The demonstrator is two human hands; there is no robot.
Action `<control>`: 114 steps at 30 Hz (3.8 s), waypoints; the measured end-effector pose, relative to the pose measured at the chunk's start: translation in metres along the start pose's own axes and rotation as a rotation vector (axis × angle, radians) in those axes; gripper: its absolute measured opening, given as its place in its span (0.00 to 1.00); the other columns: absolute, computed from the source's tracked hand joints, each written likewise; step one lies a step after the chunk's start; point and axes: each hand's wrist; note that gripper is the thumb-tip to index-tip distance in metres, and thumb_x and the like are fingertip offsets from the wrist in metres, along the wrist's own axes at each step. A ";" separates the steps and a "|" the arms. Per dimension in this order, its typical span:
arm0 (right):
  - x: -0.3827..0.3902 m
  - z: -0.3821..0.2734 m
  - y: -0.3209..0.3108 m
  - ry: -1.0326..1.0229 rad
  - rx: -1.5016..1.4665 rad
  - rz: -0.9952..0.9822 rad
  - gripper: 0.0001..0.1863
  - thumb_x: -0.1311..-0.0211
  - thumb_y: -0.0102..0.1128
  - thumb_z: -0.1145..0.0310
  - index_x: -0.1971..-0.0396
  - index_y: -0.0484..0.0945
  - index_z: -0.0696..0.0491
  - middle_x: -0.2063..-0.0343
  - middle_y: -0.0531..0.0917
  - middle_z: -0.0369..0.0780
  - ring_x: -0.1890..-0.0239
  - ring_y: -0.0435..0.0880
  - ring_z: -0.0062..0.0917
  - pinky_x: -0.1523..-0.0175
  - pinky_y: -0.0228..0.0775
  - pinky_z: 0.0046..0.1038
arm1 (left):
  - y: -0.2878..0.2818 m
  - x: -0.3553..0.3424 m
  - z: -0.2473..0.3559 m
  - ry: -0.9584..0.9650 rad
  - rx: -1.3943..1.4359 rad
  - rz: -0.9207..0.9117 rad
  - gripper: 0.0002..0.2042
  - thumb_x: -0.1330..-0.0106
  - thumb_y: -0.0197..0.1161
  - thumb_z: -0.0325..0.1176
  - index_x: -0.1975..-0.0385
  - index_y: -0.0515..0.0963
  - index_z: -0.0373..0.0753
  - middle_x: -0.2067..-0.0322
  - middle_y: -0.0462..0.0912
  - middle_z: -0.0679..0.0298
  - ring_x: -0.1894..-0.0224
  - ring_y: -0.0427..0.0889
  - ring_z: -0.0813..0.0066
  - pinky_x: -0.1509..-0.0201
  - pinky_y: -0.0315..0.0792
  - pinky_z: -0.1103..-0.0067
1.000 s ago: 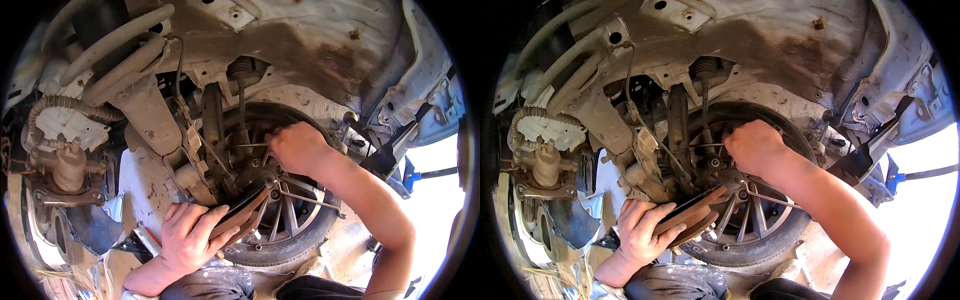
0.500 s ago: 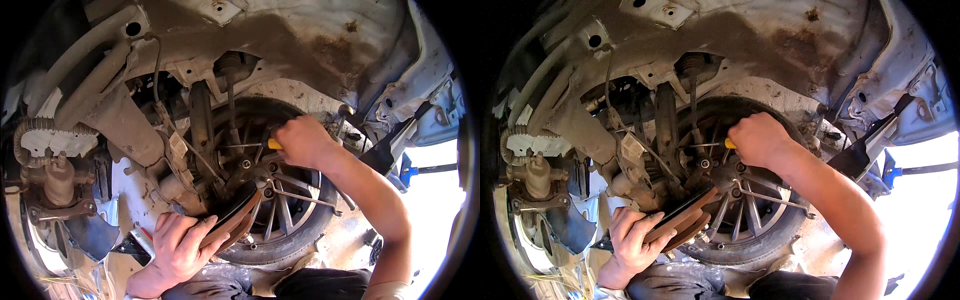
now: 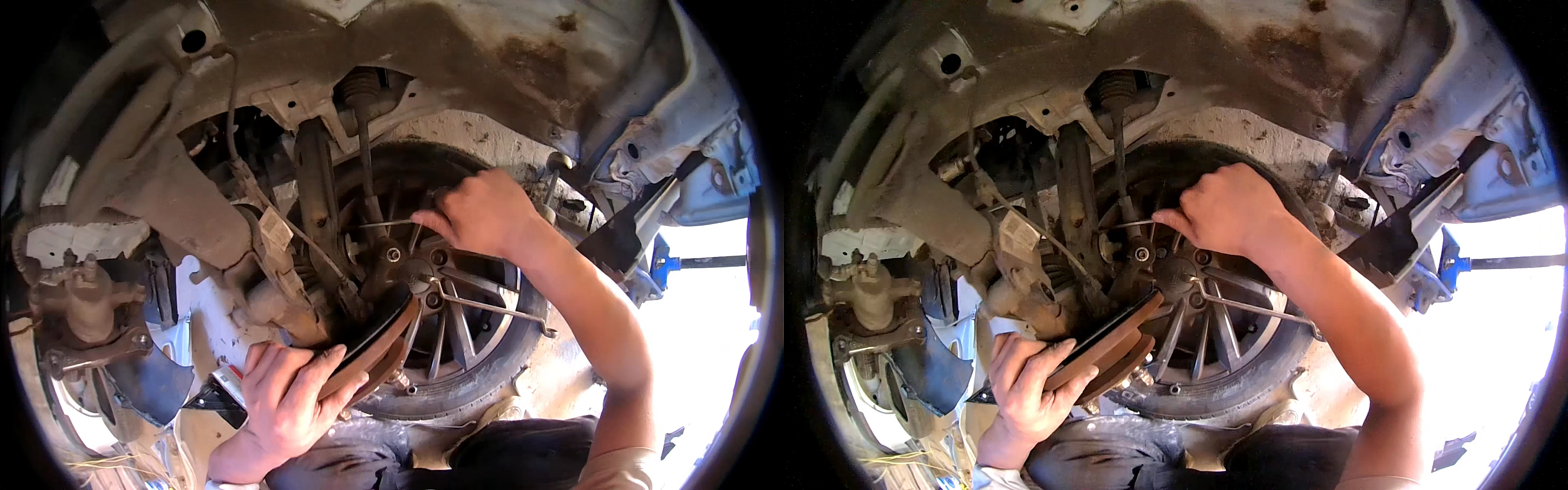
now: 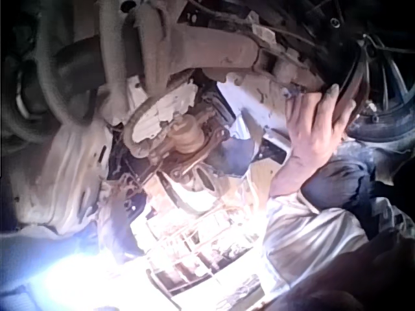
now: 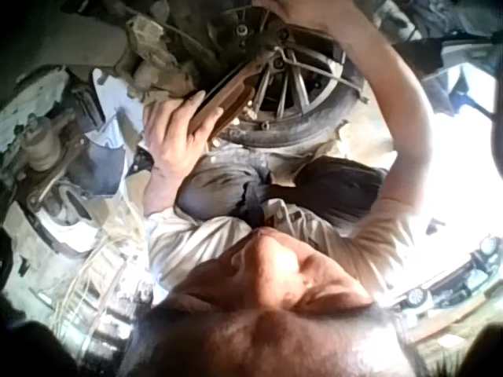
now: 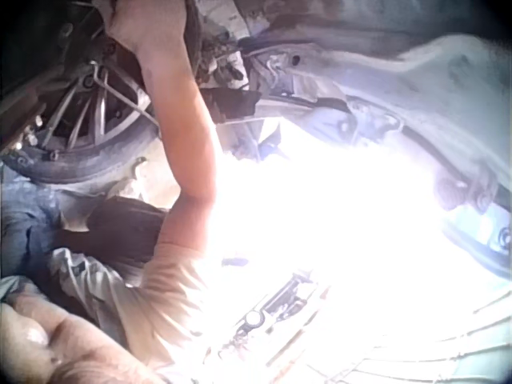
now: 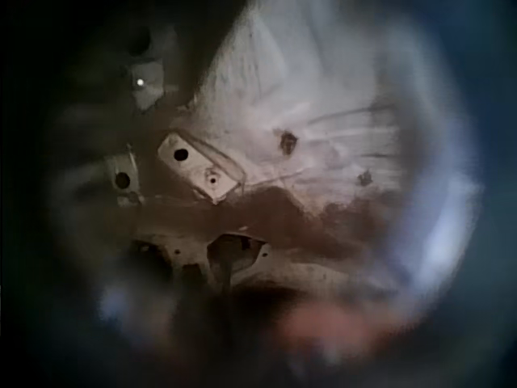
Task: The person works on a car's wheel hub and suspension assembly, using a hammer and a screwdriver to loosen and remove components. They repeatedly strike a metal part with the hammer and use the screwdriver to pry or adjust parts within the wheel well.
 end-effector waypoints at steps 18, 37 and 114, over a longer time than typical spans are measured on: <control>0.004 -0.008 -0.022 -0.018 0.116 -0.113 0.33 0.28 0.43 0.43 0.77 0.85 0.54 0.79 0.85 0.46 0.70 0.86 0.42 0.62 0.78 0.40 | -0.001 0.000 -0.002 0.038 -0.066 0.034 0.18 0.52 0.77 0.38 0.62 0.82 0.40 0.74 0.73 0.67 0.73 0.76 0.69 0.62 0.68 0.73; 0.005 0.007 0.002 -0.037 0.086 0.150 0.32 0.28 0.47 0.47 0.89 0.82 0.49 0.86 0.82 0.42 0.78 0.84 0.40 0.70 0.76 0.39 | 0.001 -0.005 0.001 0.041 -0.064 0.056 0.18 0.55 0.79 0.41 0.67 0.83 0.39 0.77 0.74 0.67 0.75 0.75 0.66 0.65 0.66 0.70; 0.112 -0.015 0.050 0.092 -0.909 0.364 0.22 0.33 0.59 0.55 0.72 0.79 0.62 0.81 0.81 0.54 0.77 0.83 0.50 0.72 0.78 0.41 | 0.154 -0.284 -0.004 -0.129 0.266 -0.836 0.31 0.26 0.52 0.54 0.85 0.80 0.34 0.83 0.84 0.59 0.75 0.84 0.71 0.64 0.77 0.76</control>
Point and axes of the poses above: each hand's wrist, its own x-axis away from the middle knuckle, its own y-axis out of the palm, z = x × y
